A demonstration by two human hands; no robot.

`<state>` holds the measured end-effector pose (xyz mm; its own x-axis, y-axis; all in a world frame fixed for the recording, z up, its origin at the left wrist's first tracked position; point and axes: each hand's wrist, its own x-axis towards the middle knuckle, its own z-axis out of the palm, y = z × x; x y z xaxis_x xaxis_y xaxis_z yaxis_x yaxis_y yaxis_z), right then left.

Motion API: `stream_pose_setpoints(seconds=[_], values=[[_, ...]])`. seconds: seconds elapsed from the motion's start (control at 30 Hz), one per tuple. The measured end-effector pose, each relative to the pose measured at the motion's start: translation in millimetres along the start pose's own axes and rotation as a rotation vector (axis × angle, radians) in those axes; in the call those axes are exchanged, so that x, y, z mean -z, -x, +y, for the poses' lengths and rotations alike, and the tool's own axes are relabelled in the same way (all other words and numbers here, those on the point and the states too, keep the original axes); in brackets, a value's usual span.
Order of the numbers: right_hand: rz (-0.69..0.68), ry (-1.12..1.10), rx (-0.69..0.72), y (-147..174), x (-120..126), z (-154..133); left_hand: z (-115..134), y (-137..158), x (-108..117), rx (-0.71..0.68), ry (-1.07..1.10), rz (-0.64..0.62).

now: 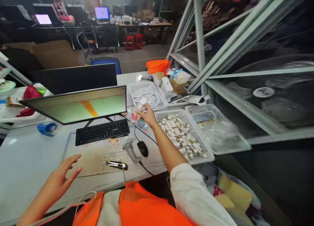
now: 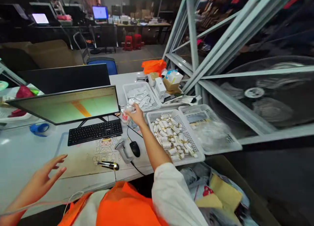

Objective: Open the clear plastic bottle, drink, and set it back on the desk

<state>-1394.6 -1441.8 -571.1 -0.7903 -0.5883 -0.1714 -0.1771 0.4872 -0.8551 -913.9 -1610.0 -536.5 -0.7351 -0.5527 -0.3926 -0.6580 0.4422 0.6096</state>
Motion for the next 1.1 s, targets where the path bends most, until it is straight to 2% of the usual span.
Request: stream_pose_setpoints(seconds=[0.07, 0.17, 0.3, 0.4, 0.5, 0.6, 0.83, 0.97, 1.1], values=[[0.047, 0.07, -0.022, -41.7, -15.7, 23.7, -16.7, 23.5, -21.4, 0.202, 0.034, -0.015], [0.001, 0.183, -0.019, -80.1, -45.0, 47.7, -36.5, 67.7, -39.7, 0.454, 0.066, -0.035], [-0.097, 0.352, -0.032, -96.4, -69.6, 68.0, -45.2, 119.5, -47.4, 0.653, 0.073, -0.005], [-0.161, 0.429, -0.086, -95.8, -78.0, 77.4, -45.9, 136.1, -54.4, 0.7, 0.086, 0.008], [-0.18, 0.45, -0.122, -94.9, -82.9, 83.1, -50.2, 129.4, -64.7, 0.676, 0.126, -0.035], [-0.181, 0.466, -0.146, -97.0, -85.8, 85.5, -55.8, 106.8, -72.6, 0.652, 0.163, -0.082], [-0.16, 0.496, -0.186, -86.0, -77.1, 76.4, -68.5, 62.6, -71.7, 0.594, 0.28, -0.149], [-0.05, 0.398, -0.186, -59.1, -47.9, 80.2, -87.8, 47.2, -70.2, 0.516, 0.307, -0.182], [0.137, 0.305, -0.317, -26.0, 7.3, 94.7, -101.3, 15.7, -72.4, 0.421, 0.285, -0.199]])
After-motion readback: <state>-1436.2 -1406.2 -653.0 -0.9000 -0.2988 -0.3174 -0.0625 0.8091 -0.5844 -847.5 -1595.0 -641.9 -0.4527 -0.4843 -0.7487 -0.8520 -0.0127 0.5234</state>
